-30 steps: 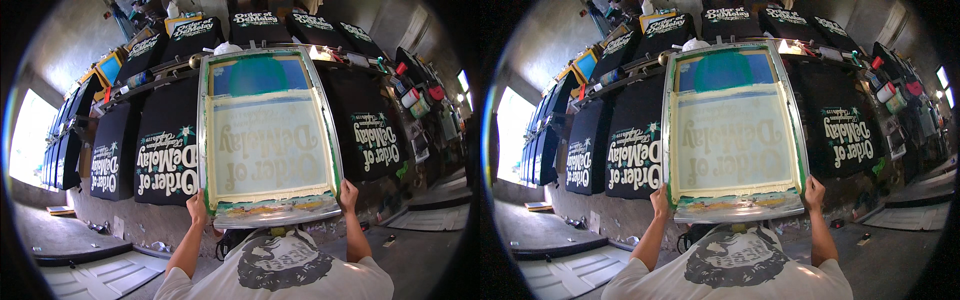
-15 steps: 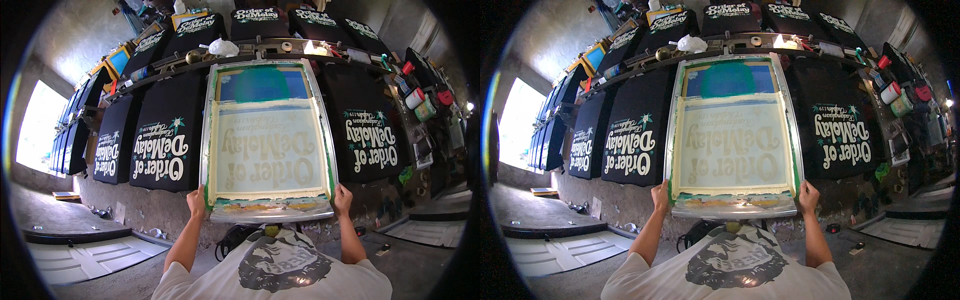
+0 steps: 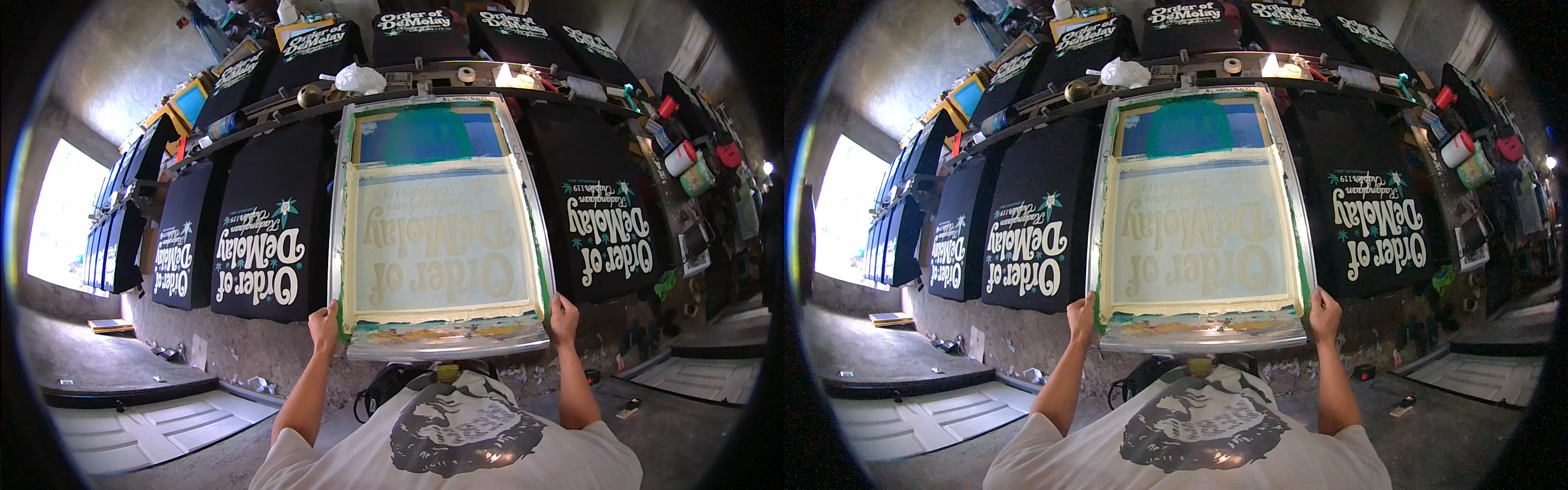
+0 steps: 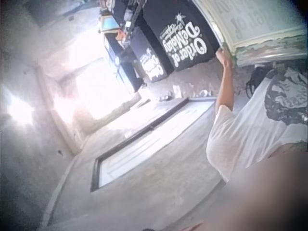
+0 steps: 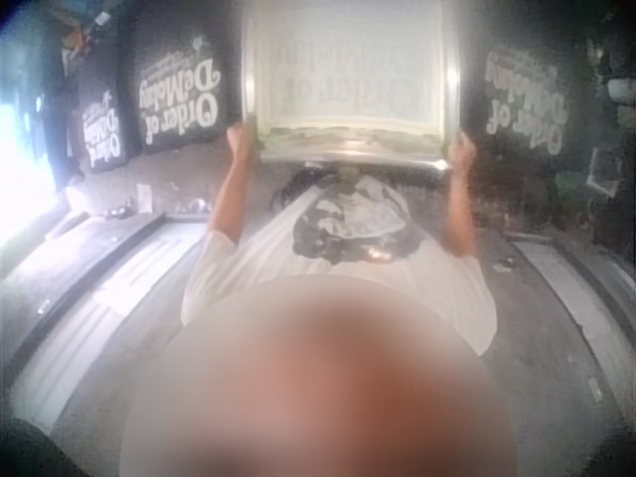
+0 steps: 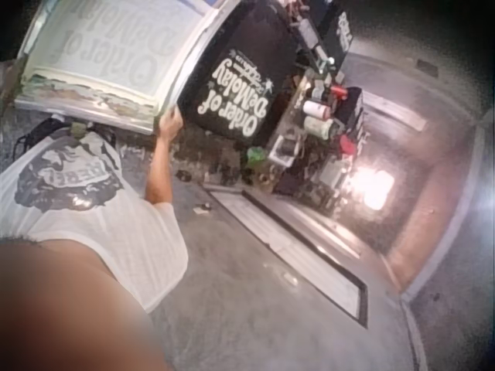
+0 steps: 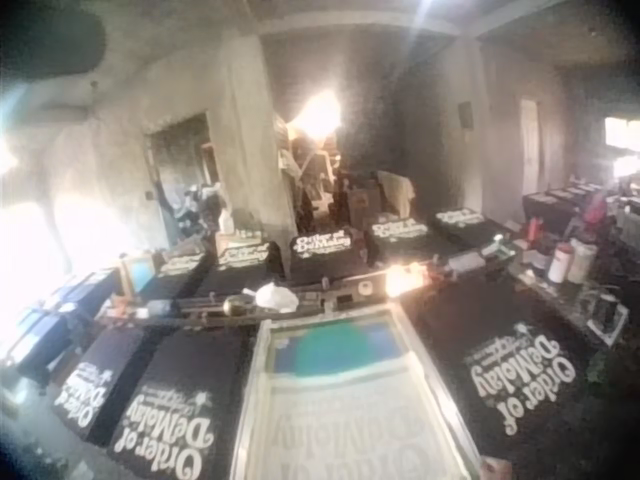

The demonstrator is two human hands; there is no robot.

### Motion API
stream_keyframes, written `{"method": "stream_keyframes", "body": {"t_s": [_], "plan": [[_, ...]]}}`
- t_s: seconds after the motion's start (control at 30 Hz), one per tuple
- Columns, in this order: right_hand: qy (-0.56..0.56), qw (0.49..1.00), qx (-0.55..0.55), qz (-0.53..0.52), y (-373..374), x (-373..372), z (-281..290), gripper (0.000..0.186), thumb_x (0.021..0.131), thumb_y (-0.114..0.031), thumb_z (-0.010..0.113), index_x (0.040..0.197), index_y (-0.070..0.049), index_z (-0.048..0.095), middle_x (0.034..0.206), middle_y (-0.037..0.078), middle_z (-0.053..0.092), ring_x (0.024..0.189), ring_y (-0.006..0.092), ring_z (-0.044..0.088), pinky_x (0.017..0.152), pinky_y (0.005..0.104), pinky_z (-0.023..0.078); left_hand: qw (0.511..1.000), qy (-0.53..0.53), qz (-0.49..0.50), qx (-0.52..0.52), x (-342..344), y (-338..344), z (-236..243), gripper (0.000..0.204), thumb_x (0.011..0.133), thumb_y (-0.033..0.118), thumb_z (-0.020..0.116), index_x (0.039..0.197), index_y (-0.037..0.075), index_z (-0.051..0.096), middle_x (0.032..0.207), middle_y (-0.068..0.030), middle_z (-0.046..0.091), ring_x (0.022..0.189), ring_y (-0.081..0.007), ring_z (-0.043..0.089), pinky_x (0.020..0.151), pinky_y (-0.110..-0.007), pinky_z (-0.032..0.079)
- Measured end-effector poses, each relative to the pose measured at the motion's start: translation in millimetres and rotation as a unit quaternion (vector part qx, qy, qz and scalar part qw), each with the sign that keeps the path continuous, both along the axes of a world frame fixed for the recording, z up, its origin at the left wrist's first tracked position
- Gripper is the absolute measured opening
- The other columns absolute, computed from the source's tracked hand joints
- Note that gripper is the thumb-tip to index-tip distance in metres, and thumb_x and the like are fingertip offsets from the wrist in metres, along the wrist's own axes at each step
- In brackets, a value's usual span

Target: The person uses a squeegee to pull white ink across a screen-printing frame, transferring the design onto a black t-shirt. The person repeats the squeegee stroke multiple times to ensure even ink coverage on the garment.

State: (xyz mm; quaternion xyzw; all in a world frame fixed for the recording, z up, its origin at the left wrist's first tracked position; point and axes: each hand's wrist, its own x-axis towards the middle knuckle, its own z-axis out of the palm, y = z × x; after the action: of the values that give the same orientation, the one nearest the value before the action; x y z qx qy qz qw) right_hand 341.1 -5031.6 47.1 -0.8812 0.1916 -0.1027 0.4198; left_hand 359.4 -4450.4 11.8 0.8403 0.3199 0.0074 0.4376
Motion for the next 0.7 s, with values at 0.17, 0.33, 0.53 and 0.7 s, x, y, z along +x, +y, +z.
{"method": "stream_keyframes", "body": {"t_s": [0.17,0.33,0.53,0.7], "plan": [[0.018,1.0,-0.01,0.019,-4,4,-1,0.031,0.106,-0.022,0.057,0.113,0.005,0.07,0.08,0.014,0.069,0.072,0.0142,0.06,0.067,0.033,0.048,1.0,0.008,-0.015,0.0,2,0,-3,0.06,0.096,0.042,0.07,0.066,-0.007,0.052,0.056,-0.0111,0.041,0.06,-0.0151,0.037,0.056,-0.043,0.037],[0.009,0.998,-0.064,0.001,-1,5,-13,0.035,0.104,-0.024,0.058,0.119,0.005,0.069,0.09,0.022,0.073,0.082,0.0265,0.072,0.075,0.0361,0.053,1.0,0.007,-0.007,-0.014,2,-6,-4,0.061,0.097,0.042,0.069,0.066,-0.007,0.052,0.056,-0.0109,0.04,0.06,-0.0152,0.037,0.056,-0.043,0.037],[0.032,0.999,-0.032,0.003,4,7,-9,0.035,0.104,-0.024,0.058,0.118,0.005,0.07,0.091,0.024,0.073,0.085,0.0332,0.073,0.079,0.039,0.054,0.999,0.011,-0.026,0.045,1,-10,-5,0.059,0.098,0.043,0.067,0.07,-0.008,0.056,0.057,-0.016,0.045,0.059,-0.0183,0.04,0.057,-0.045,0.039],[0.083,0.988,-0.126,0.04,-15,12,-13,0.033,0.102,-0.021,0.058,0.121,0.004,0.069,0.1,0.024,0.072,0.096,0.0378,0.07,0.086,0.0421,0.054,0.995,0.052,-0.071,0.039,6,-10,4,0.053,0.101,0.041,0.061,0.083,-0.008,0.063,0.066,-0.0204,0.057,0.062,-0.0218,0.048,0.064,-0.044,0.044]]}}
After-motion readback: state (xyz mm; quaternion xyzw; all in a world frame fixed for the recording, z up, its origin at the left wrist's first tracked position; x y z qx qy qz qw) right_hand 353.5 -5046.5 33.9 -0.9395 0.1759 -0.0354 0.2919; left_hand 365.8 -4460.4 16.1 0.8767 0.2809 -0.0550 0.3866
